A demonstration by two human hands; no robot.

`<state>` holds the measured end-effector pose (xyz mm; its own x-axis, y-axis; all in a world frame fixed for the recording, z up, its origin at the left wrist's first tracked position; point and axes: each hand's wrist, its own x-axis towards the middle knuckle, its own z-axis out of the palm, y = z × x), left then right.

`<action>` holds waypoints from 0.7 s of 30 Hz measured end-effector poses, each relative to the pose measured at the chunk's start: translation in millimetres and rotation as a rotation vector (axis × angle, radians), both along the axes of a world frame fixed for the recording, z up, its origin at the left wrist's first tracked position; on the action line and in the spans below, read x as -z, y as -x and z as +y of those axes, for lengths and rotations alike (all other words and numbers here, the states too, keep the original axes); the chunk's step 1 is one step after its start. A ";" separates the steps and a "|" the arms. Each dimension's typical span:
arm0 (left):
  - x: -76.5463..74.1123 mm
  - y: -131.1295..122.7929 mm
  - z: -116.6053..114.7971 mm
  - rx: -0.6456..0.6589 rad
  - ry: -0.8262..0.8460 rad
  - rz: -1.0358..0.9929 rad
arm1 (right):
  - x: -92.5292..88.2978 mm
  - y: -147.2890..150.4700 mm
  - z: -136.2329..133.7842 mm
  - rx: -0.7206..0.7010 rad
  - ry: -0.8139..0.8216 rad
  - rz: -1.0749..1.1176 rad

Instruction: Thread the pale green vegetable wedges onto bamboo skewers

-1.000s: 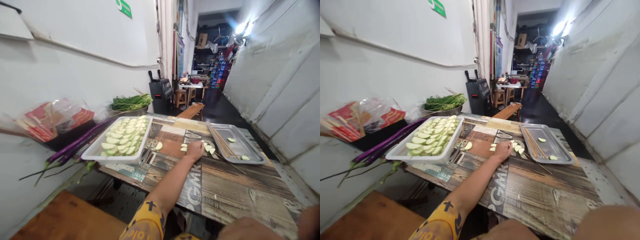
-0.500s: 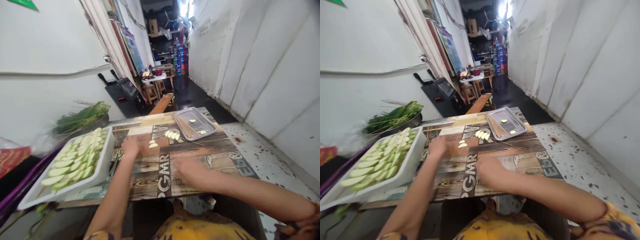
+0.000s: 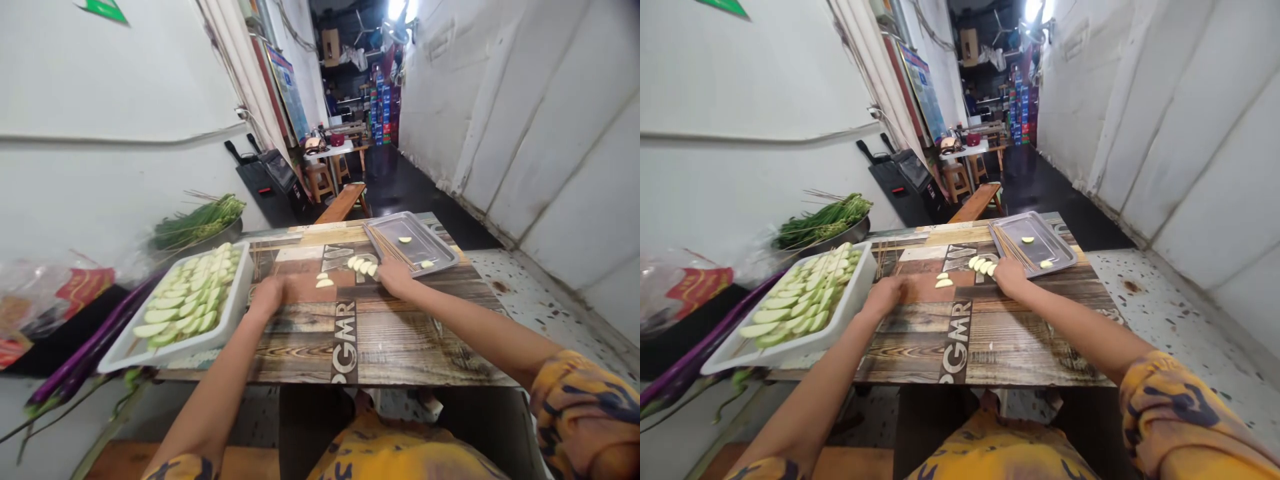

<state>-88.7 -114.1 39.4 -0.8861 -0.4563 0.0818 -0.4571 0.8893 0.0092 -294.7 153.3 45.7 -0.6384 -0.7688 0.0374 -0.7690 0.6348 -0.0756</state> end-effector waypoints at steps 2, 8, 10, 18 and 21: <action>4.3 -1.4 -2.5 -0.069 -0.062 0.165 | -0.2 2.8 -2.3 -0.006 0.030 -0.012; 25.5 21.5 11.0 -0.204 -0.717 0.622 | -18.0 1.4 -11.2 -0.151 0.171 -0.016; 30.9 34.8 19.0 -0.192 -0.847 0.677 | -24.8 -4.9 -18.1 -0.195 0.225 0.018; 35.8 49.7 33.8 -0.147 -0.881 0.744 | -49.0 -39.1 -49.3 -0.421 0.376 0.094; 32.9 45.0 37.0 -0.132 -0.851 0.704 | -45.3 -49.7 -48.5 -0.412 0.481 0.023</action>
<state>-133.7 -77.2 6.5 -0.7053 -0.6899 0.1627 -0.2006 0.4144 0.8877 -244.9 104.8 91.0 -0.2889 -0.8450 0.4500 -0.9477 0.1860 -0.2592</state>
